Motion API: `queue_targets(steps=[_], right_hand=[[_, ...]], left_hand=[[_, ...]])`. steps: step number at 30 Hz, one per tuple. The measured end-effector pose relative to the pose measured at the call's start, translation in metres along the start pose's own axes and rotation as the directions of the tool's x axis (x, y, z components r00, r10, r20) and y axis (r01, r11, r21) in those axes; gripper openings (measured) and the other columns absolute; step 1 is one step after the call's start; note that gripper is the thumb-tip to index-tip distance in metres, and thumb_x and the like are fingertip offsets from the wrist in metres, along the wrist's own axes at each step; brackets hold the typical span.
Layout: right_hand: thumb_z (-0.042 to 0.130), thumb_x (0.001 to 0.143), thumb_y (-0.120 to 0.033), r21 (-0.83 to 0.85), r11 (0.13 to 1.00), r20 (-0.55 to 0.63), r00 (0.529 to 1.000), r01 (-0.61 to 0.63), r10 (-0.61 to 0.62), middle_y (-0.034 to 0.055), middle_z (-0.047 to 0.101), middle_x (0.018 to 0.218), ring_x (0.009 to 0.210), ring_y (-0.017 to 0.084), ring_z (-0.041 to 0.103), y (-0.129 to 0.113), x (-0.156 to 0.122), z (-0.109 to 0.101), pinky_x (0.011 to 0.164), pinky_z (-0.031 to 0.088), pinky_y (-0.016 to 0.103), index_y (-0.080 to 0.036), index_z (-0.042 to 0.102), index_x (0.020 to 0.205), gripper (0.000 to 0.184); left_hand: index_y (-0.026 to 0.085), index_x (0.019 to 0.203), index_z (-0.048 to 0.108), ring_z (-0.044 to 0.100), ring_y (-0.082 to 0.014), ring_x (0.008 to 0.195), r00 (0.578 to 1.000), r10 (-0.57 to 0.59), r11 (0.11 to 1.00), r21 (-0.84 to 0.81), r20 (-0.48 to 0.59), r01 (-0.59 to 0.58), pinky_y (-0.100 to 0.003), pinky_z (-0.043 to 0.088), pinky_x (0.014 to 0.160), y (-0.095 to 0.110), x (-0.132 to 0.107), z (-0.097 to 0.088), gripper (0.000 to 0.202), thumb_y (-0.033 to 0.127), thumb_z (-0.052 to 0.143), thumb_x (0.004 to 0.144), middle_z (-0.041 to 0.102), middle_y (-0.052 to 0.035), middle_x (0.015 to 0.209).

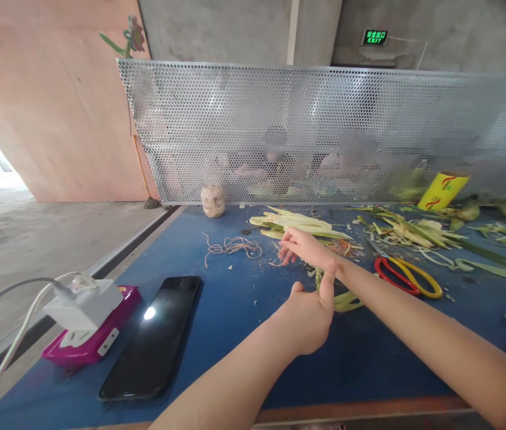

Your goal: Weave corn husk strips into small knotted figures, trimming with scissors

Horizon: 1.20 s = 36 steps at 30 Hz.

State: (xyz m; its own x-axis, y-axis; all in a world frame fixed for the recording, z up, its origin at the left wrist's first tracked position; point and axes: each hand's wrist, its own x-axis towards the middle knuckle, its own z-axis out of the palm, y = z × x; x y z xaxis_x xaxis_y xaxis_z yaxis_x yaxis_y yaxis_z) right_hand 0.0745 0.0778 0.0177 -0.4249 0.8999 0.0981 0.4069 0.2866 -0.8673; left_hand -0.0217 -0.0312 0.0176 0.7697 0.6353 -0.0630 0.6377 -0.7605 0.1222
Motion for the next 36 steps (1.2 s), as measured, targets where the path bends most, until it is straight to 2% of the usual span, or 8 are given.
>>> queue_targets(steps=[5,7,13,17,24,29,33,36], right_hand=[[0.054,0.08,-0.023,-0.31,0.926,-0.079,0.965,0.216,-0.252,0.0019,0.057,0.071,0.072,0.017,0.058,0.002,0.004,-0.007,0.066,0.047,0.033,-0.02,0.042,0.065,0.02],[0.056,0.078,-0.025,-0.342,0.906,-0.086,0.952,0.248,-0.293,0.0016,0.054,0.07,0.071,0.017,0.055,0.003,0.005,-0.01,0.067,0.046,0.035,-0.02,0.042,0.063,0.021],[0.046,0.086,-0.029,-0.002,0.981,-0.004,0.981,0.192,-0.192,0.0014,0.062,0.071,0.06,0.014,0.059,0.005,0.004,-0.007,0.06,0.048,0.032,-0.023,0.037,0.07,0.019],[0.039,0.09,-0.033,0.084,0.988,0.015,0.991,0.13,-0.132,-0.0003,0.063,0.066,0.059,0.015,0.062,0.0,0.001,-0.003,0.058,0.049,0.031,-0.024,0.035,0.073,0.02],[0.039,0.09,-0.029,-0.099,0.979,0.032,0.984,0.179,-0.177,0.0031,0.068,0.083,0.084,0.018,0.061,-0.008,-0.002,-0.005,0.082,0.047,0.04,-0.023,0.045,0.073,0.019],[0.048,0.085,-0.028,-0.148,0.963,-0.021,0.972,0.228,-0.233,0.0022,0.063,0.077,0.07,0.016,0.058,-0.006,0.004,-0.015,0.069,0.048,0.035,-0.02,0.057,0.073,0.017],[0.054,0.08,-0.034,-0.072,0.991,-0.092,0.989,0.111,-0.117,0.0022,0.06,0.064,0.056,0.015,0.055,-0.002,-0.002,-0.027,0.053,0.044,0.03,-0.019,0.063,0.074,0.019],[0.056,0.078,-0.034,0.037,0.999,-0.015,1.0,0.028,-0.027,0.0051,0.065,0.069,0.063,0.017,0.061,0.004,-0.02,-0.032,0.054,0.047,0.029,-0.017,0.064,0.075,0.019]], left_hand=[[-0.009,0.131,-0.021,0.062,-0.0215,0.074,1.0,0.0,1.0,0.017,-0.02,0.0,-0.042,0.037,0.087,0.0,0.0,0.0,0.084,0.007,0.037,0.072,0.067,-0.0114,0.079],[-0.01,0.131,-0.021,0.062,-0.0211,0.072,1.0,0.006,0.999,0.036,-0.018,-0.006,-0.042,0.036,0.087,0.001,-0.001,0.0,0.084,0.007,0.036,0.072,0.067,-0.0117,0.079],[-0.008,0.132,-0.021,0.062,-0.021,0.075,1.0,-0.015,0.999,0.029,-0.005,0.015,-0.041,0.036,0.088,0.002,0.0,-0.001,0.082,0.006,0.036,0.074,0.067,-0.0116,0.082],[-0.007,0.132,-0.021,0.062,-0.0225,0.077,1.0,-0.006,1.0,0.001,-0.024,0.006,-0.041,0.036,0.086,0.0,0.0,0.002,0.082,0.008,0.037,0.075,0.067,-0.0123,0.082],[-0.01,0.131,-0.018,0.062,-0.0231,0.077,0.999,0.008,0.999,0.035,-0.036,-0.007,-0.04,0.037,0.083,0.0,0.0,0.002,0.081,0.007,0.035,0.074,0.066,-0.0153,0.083],[-0.009,0.13,-0.023,0.062,-0.0207,0.072,1.0,0.009,1.0,0.021,-0.028,-0.008,-0.039,0.036,0.084,0.0,0.0,0.002,0.084,0.005,0.036,0.072,0.066,-0.017,0.09],[-0.01,0.127,-0.027,0.061,-0.0209,0.068,0.997,-0.006,1.0,-0.013,-0.074,0.006,-0.04,0.035,0.085,-0.002,0.002,0.005,0.084,0.007,0.035,0.073,0.066,-0.0166,0.088],[-0.009,0.126,-0.03,0.06,-0.0216,0.067,0.992,-0.038,0.999,-0.033,-0.121,0.034,-0.041,0.035,0.084,-0.004,0.003,0.007,0.084,0.007,0.034,0.074,0.066,-0.015,0.084]])
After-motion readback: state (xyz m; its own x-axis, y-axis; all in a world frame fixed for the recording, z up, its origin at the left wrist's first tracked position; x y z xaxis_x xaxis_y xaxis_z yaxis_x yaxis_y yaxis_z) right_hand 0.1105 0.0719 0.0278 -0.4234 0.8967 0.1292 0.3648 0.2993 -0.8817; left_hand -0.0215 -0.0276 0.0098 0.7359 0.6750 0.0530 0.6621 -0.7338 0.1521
